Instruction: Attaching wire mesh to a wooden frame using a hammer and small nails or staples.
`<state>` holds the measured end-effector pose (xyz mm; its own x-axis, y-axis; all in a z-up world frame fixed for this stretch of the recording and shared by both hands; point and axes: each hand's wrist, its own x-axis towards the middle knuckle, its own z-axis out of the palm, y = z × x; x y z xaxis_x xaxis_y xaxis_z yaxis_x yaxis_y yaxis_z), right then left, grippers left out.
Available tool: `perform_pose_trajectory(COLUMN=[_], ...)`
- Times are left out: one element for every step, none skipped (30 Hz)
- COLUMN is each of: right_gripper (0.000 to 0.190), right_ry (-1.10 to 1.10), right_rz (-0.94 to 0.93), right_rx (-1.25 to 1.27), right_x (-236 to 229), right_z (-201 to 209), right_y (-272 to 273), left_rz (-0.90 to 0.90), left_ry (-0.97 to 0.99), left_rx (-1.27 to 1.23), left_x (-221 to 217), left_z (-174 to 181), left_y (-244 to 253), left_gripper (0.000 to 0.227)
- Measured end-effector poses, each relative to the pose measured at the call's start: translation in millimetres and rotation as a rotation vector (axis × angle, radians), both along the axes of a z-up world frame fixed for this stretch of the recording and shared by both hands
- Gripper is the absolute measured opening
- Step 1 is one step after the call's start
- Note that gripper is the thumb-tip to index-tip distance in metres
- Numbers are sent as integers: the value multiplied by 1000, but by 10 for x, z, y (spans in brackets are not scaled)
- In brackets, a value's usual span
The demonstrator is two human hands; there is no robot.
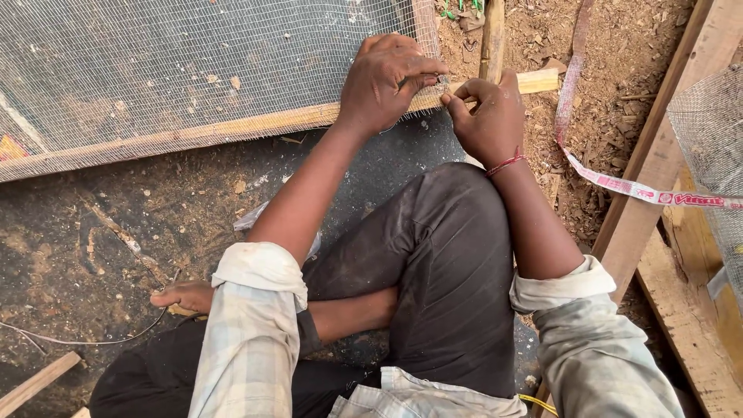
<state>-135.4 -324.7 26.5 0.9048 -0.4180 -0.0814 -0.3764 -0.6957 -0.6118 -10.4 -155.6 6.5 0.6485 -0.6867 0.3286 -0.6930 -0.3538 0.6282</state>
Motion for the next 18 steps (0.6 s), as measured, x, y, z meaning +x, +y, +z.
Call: perform_pose_trajectory(right_gripper=[27,27,28,28,28,28,28,27,27,27,27,27,27,26,26,26,26,25], right_ry=[1,-1,-3,-3,-6,-7,-5,-10,-14,-14,-21,-28,-28,-30,-31,-31,-33,-34], right_rz=[0,4,7,7,10,12,11,15,18,18,19,21,21,20,19,18,21,24], right_rx=[-1,1,4,5,1,-3,-3,-3,-3,-1,-2,-3,-2,-1,0,0,-1,-2], right_x=[-10,-6,-1,3,8,1,-4,-6,-9,-10,-11,-10,-9,-11,-13,-13,-14,-15], right_z=[2,4,6,7,6,5,7,9,12,10,11,13,7,2,-3,-12,-22,-31], right_y=[-4,0,3,6,8,5,1,2,3,2,1,1,5,4,1,-4,-7,-11], left_rz=[0,4,7,7,7,5,3,12,21,20,13,6,6,2,-2,-4,-8,-11], left_ry=[1,44,88,88,63,41,43,43,43,43,31,19,19,28,37,37,30,24], left_rx=[-1,7,14,15,13,9,9,1,-7,-6,-8,-11,-10,-5,0,0,-5,-10], left_x=[-6,1,9,9,8,-2,-5,-7,-10,-7,-5,0,3,4,5,4,4,2], left_z=[4,13,21,18,12,2,-6,-12,-17,-4,10,26,30,32,34,35,36,36], left_y=[-2,5,12,15,15,10,10,17,23,20,17,16,18,13,8,9,12,15], left_gripper=[19,16,13,13,11,10,10,9,8,8,8,8,8,8,8,8,9,9])
